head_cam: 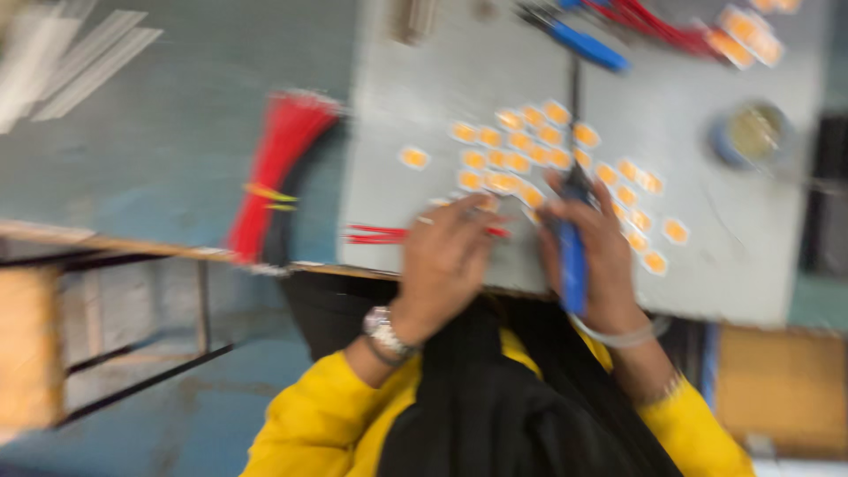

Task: The person solders red wires to the terminals of small square LED modules on a workbench. They repeatedly dip the wire ends into a small container of solder paste, then use a soldering iron to attach each wire to an LED. The person also uses pliers to strip wire ends and organizes bundles of red and black wires.

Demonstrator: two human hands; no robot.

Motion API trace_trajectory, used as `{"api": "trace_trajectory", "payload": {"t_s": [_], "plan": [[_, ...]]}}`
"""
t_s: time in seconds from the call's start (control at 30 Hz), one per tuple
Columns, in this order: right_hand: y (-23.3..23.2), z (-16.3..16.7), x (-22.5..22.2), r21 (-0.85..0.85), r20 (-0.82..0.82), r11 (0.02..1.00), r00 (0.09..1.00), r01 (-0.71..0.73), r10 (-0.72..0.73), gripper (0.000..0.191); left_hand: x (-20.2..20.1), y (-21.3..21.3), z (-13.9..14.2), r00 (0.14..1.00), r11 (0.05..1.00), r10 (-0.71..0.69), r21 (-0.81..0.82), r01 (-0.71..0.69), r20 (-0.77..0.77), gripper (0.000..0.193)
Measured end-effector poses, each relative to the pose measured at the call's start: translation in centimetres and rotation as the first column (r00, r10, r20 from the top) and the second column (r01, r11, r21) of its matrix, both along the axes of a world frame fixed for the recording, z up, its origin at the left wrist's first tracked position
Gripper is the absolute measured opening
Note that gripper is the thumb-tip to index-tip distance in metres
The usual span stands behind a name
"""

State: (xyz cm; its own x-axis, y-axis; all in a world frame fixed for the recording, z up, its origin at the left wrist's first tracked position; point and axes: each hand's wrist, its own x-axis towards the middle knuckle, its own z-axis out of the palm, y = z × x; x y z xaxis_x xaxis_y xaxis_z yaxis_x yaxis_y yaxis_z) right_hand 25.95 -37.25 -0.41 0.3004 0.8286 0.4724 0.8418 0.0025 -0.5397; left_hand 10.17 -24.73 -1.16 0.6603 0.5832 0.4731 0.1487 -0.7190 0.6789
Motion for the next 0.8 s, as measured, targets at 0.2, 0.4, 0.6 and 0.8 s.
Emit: {"api": "trace_trajectory", "payload": {"t_s": [0.2, 0.4, 0.6, 0.8], "plan": [[-2.1, -1.4, -0.4, -0.096, -0.455, 0.994, 0.885, 0.061, -0.098, 0.043, 0.2, 0.2, -0.3, 1.0, 1.0, -0.003, -0.012, 0.003, 0.012, 0.021], [-2.4, -2.3, -0.6, -0.067, -0.043, 0.994, 0.995, 0.082, -0.084, 0.057, -0.3, 0.1, -1.1, 0.988, 0.991, -0.09, -0.084, 0.101, 0.126, 0.026], [-2.5, -2.2, -0.9, 0.041, -0.042, 0.999, 0.999, -0.015, 0.017, 0.047, -1.1, 0.5, -1.4, 0.958, 0.958, -0.287, -0.02, 0.287, 0.027, 0.04], [-3.9, -1.7, -1.2, 0.022, -0.054, 0.998, 0.997, 0.057, -0.056, 0.053, -1.8, 0.1, -0.7, 0.939, 0.936, -0.342, -0.097, 0.338, -0.032, 0.023]]}}
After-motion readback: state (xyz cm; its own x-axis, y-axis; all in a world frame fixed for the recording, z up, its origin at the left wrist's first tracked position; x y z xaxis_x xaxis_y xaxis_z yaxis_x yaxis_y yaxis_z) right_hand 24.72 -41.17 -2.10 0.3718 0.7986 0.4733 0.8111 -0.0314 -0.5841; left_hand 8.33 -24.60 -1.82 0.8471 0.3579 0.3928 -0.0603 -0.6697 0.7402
